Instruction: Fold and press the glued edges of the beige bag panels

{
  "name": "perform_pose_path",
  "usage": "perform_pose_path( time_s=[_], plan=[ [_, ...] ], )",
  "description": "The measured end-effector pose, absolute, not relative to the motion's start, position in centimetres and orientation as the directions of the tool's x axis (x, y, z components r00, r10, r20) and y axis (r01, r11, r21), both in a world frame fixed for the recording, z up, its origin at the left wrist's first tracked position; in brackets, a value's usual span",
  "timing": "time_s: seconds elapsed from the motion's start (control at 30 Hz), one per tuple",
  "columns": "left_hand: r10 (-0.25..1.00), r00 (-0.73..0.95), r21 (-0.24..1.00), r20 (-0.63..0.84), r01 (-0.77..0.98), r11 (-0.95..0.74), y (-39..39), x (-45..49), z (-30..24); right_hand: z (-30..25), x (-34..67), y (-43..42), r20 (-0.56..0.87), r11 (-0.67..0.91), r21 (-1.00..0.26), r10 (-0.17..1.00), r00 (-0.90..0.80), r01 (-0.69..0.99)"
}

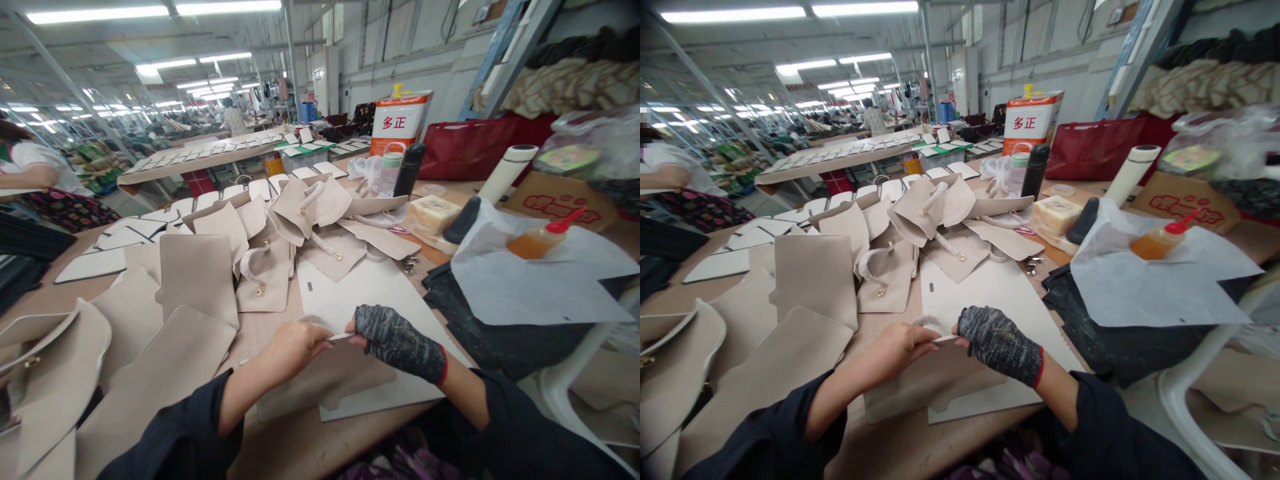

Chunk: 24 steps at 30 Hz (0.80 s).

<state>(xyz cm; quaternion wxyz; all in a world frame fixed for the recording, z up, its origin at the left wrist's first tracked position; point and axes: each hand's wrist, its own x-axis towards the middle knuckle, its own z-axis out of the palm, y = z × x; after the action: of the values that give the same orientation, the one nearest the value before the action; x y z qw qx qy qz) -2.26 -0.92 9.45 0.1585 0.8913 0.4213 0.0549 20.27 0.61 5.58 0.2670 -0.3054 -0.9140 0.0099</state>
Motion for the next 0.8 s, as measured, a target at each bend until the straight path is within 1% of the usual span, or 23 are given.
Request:
perform_pose_path(
  time_s=[0.07,0.13,0.3,0.4,0.47,0.6,0.73,0.8],
  plan=[
    [0.762,0.648,0.339,-0.023,0.722,-0.604,-0.8,-1.9,9.2,5.7,20.0,0.6,0.547,0.829,-0.212,0.539,-0.64,0.517],
    [0.738,0.675,0.324,-0.007,0.699,-0.637,-0.8,-1.4,8.9,5.8,19.8,0.6,0.584,0.838,-0.261,0.532,-0.613,0.479],
    [0.629,0.777,0.197,-0.023,0.621,-0.759,-0.3,-1.0,8.4,5.9,20.8,0.3,0.561,0.821,-0.369,0.57,-0.6,0.436],
    [0.582,0.813,0.147,0.004,0.575,-0.805,0.1,-1.3,8.3,5.3,22.1,0.0,0.551,0.776,-0.465,0.63,-0.547,0.426],
    [0.579,0.815,0.11,0.008,0.575,-0.811,0.2,-1.3,8.2,4.5,22.6,-0.2,0.512,0.736,-0.527,0.674,-0.532,0.426],
    [0.611,0.791,0.03,0.017,0.61,-0.792,0.0,-0.3,7.6,2.5,22.5,-0.2,0.487,0.705,-0.565,0.704,-0.517,0.427],
    [0.585,0.81,0.007,0.043,0.585,-0.811,-0.1,0.8,6.8,2.2,21.7,-0.3,0.449,0.635,-0.651,0.764,-0.464,0.415],
    [0.572,0.819,0.002,0.051,0.573,-0.82,0.2,1.1,6.5,2.6,21.5,-0.5,0.465,0.646,-0.647,0.755,-0.462,0.406]
  ],
)
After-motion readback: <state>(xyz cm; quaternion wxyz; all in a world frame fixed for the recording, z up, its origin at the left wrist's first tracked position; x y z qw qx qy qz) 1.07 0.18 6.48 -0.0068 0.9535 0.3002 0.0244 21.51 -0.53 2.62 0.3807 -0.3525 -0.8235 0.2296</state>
